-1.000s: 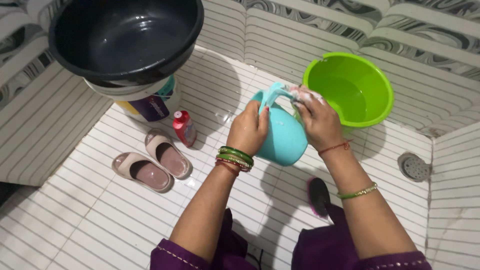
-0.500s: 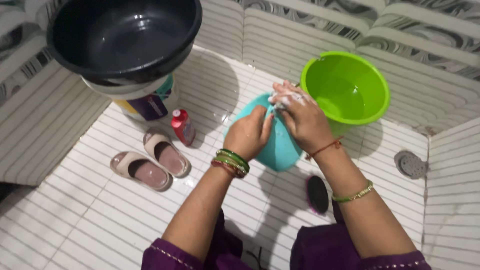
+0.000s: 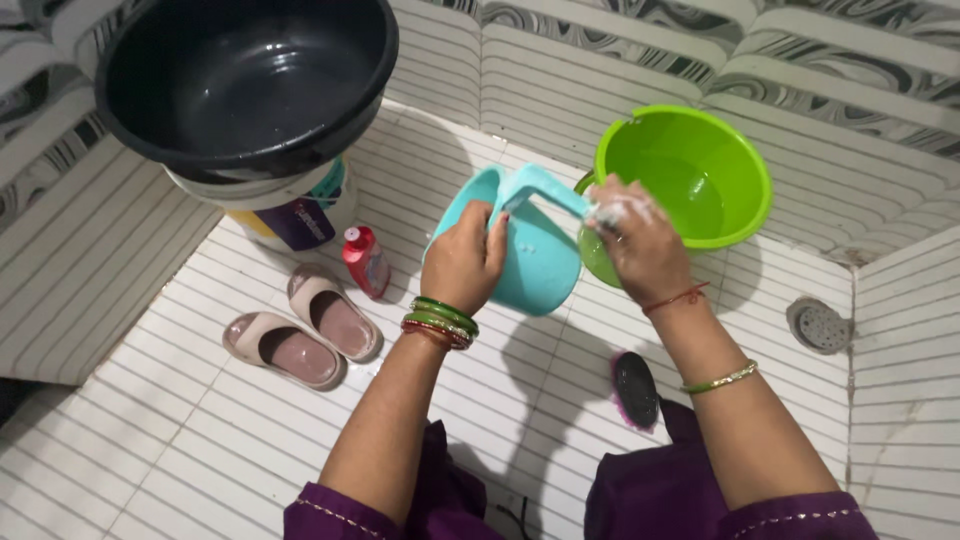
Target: The person applies liquid soap to a scrubber and washes the inside and outside of a plastic mug by hand over a bathroom floor.
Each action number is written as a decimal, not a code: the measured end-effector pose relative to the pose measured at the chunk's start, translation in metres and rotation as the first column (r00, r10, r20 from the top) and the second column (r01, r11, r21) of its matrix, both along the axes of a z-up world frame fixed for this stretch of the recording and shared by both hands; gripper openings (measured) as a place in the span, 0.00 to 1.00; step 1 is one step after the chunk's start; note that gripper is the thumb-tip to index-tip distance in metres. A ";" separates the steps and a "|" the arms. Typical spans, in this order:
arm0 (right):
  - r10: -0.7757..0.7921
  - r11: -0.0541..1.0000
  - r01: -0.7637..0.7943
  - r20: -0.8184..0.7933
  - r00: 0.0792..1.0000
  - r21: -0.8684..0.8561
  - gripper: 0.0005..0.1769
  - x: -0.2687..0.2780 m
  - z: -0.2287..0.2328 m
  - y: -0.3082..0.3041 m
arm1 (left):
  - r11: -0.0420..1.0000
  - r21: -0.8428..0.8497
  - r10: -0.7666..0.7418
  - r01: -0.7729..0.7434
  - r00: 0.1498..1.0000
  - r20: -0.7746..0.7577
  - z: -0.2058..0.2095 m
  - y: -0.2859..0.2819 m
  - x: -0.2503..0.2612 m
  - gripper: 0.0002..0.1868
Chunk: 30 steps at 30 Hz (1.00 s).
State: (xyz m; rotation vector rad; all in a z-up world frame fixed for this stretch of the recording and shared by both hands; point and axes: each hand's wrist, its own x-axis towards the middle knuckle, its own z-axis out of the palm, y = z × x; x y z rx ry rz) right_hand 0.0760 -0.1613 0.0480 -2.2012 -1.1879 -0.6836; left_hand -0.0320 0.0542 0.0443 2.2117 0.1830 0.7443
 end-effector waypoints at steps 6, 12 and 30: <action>0.107 0.863 0.155 -0.474 0.874 0.481 0.09 0.016 -0.018 -0.012 | 0.999 0.034 -0.004 0.000 0.993 0.121 -0.019 0.008 0.006 0.09; 0.738 0.382 0.629 -0.633 0.234 0.677 0.16 0.028 -0.009 -0.010 | 0.999 -0.050 -0.013 0.020 0.991 0.130 -0.029 0.009 0.014 0.12; 0.606 0.501 0.479 -0.687 0.401 0.721 0.17 0.039 -0.037 0.001 | 0.932 0.357 -0.047 -0.070 0.950 0.308 -0.013 0.013 0.020 0.08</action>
